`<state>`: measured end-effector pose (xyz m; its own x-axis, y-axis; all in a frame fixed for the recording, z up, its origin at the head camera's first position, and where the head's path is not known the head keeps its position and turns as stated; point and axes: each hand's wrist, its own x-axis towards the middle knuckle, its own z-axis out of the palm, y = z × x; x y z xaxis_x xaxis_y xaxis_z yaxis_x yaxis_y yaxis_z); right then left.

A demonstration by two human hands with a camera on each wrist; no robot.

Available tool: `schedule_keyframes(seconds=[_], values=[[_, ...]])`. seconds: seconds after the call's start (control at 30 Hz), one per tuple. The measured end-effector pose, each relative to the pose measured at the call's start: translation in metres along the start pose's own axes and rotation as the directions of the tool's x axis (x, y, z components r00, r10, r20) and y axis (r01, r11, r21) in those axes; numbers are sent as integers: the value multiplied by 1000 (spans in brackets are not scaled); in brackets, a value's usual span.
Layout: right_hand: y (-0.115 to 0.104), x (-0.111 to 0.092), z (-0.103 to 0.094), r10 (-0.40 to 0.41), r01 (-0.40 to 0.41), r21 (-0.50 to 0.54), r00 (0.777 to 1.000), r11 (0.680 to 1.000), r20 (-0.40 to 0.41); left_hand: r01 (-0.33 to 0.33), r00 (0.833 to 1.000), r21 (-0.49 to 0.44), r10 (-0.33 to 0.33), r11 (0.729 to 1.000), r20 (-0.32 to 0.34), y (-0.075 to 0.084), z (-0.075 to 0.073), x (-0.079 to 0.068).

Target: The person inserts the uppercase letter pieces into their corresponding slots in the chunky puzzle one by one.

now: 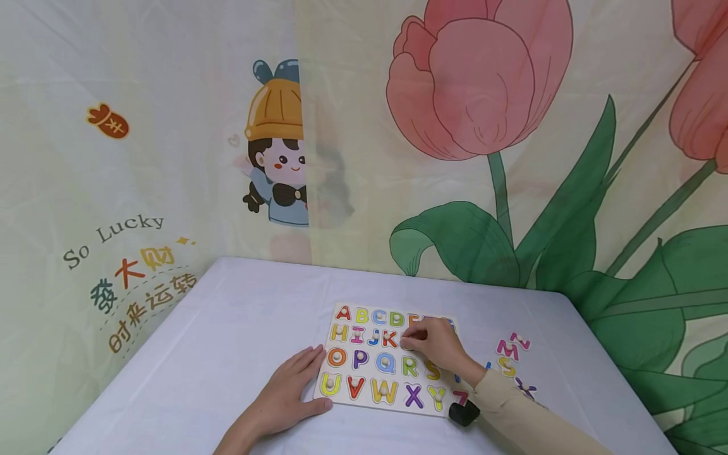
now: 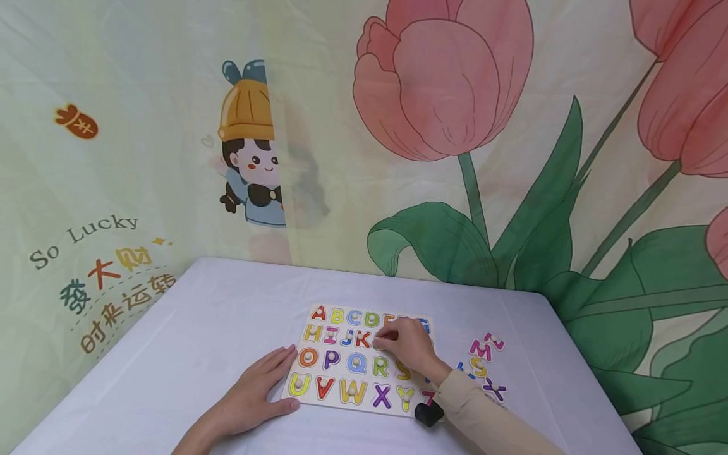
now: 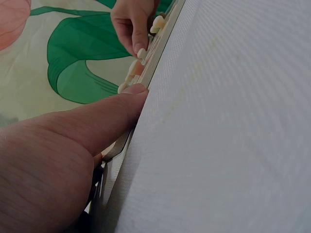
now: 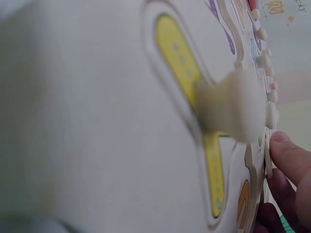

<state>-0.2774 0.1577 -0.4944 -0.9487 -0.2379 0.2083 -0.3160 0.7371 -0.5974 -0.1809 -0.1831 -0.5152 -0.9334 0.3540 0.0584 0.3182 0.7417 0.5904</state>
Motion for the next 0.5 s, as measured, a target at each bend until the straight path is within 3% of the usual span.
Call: schedule_keyframes(seconds=[0.5], values=[[9,3,7,87,-90,132,996,987,23,24,1000,13,-24,1000,7,-1,1,3]])
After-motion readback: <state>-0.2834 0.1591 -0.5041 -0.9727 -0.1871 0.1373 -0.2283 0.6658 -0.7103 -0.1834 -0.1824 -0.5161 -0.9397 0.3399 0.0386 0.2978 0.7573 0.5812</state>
